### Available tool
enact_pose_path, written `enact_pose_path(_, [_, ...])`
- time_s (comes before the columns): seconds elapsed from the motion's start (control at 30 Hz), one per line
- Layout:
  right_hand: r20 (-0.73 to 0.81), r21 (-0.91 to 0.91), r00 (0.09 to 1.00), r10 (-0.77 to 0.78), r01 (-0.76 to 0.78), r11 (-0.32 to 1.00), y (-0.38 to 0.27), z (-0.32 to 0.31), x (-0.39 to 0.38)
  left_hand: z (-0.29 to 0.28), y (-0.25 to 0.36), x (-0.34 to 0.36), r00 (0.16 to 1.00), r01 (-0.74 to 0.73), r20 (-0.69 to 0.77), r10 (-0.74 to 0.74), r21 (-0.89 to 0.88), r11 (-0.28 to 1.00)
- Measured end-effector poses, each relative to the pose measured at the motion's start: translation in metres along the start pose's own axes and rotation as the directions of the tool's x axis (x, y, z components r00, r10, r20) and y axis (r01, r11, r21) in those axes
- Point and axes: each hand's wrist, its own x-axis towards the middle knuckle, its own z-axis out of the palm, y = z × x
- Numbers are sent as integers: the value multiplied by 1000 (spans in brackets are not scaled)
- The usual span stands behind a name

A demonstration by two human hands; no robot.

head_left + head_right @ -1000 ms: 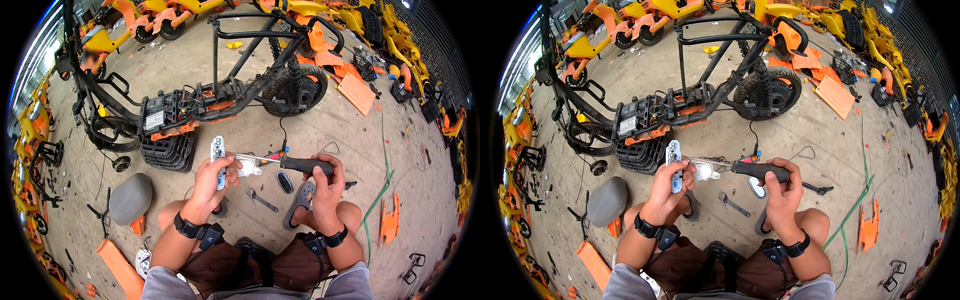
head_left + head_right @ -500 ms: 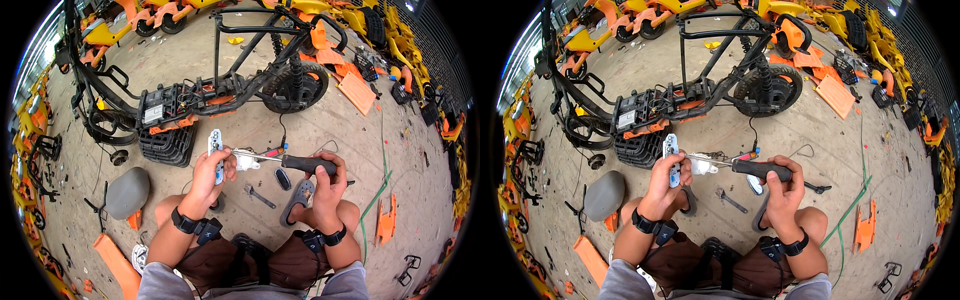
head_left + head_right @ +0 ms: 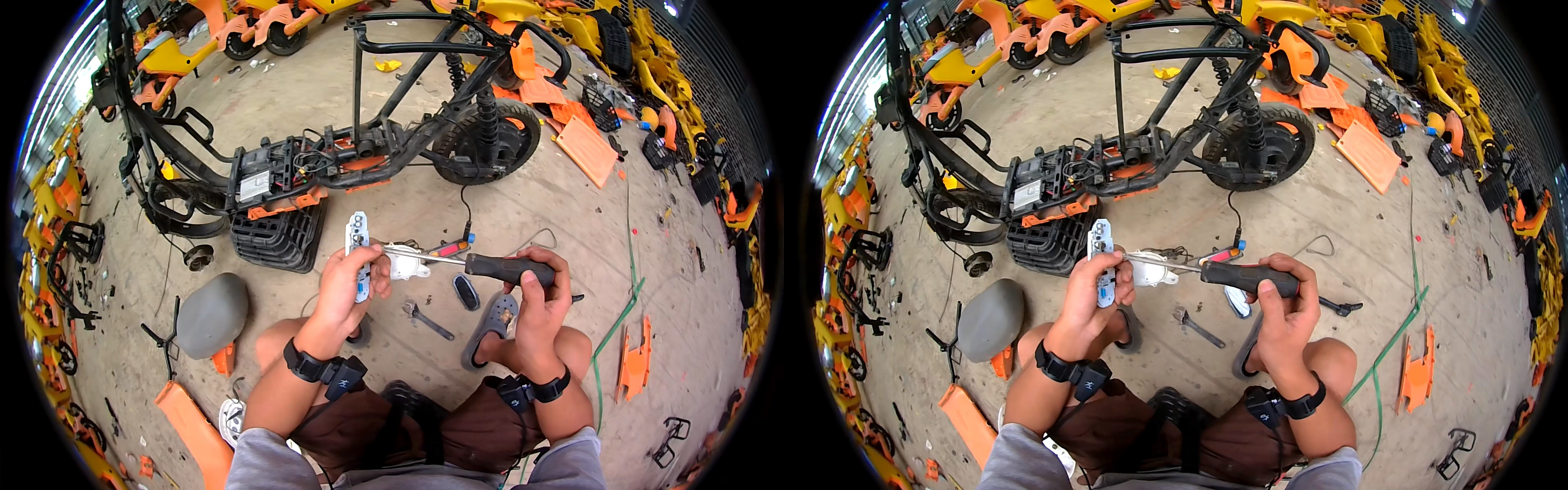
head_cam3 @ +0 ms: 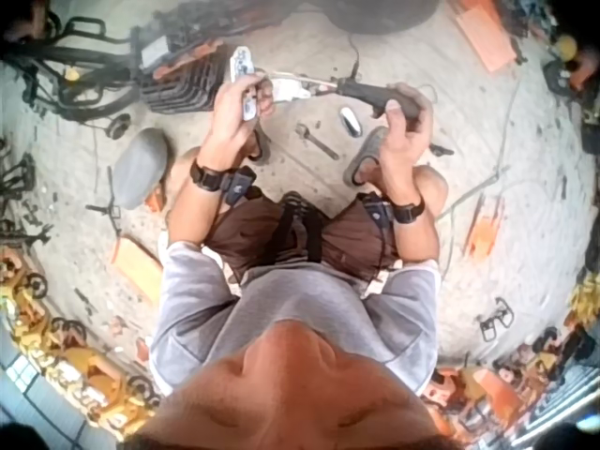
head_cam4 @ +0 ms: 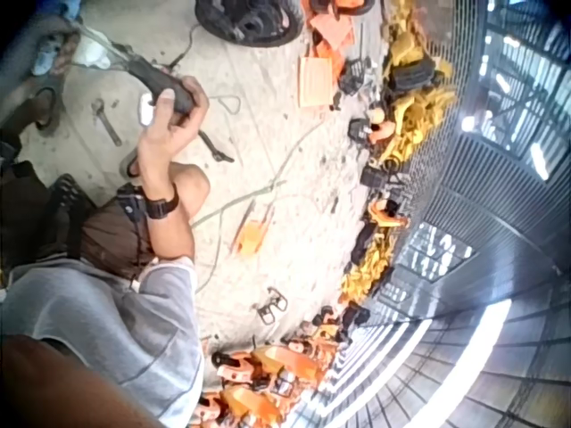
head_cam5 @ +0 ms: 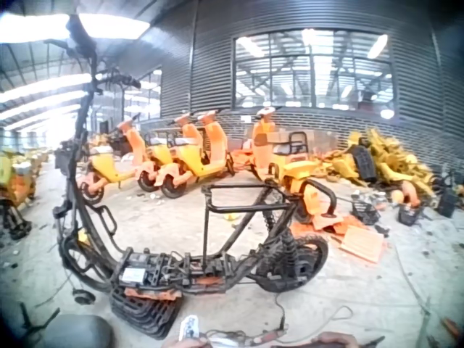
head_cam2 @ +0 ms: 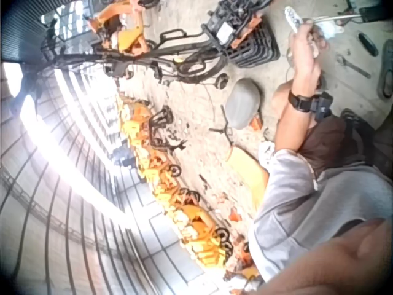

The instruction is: The person sits on the floor and uses a screwdriver to remove screws from a white plastic housing. They separate the casing, inspect the internal components, and continue manipulating the parts with the screwdriver.

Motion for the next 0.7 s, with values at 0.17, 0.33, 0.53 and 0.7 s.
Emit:
enact_pose_path(0.17, [12, 9, 1000, 0, 0, 1000, 1, -1, 0, -2, -1, 1, 1000, -5, 1, 5, -15, 1000])
enact_pose_path(0.33, [8, 12, 1000, -11, 11, 1000, 2, -2, 0, -3, 0, 1, 1000, 12, 9, -12, -27, 1000])
enact_pose_path(0.53, [14, 3, 1000, -8, 8, 1000, 1, 0, -1, -2, 1, 0, 1000, 10, 11, -10, 15, 1000])
enact_pose_path(0.7, [-1, -15, 1000, -13, 13, 1000, 0, -1, 1, -4, 0, 3, 999, 23, 25, -24, 53, 998])
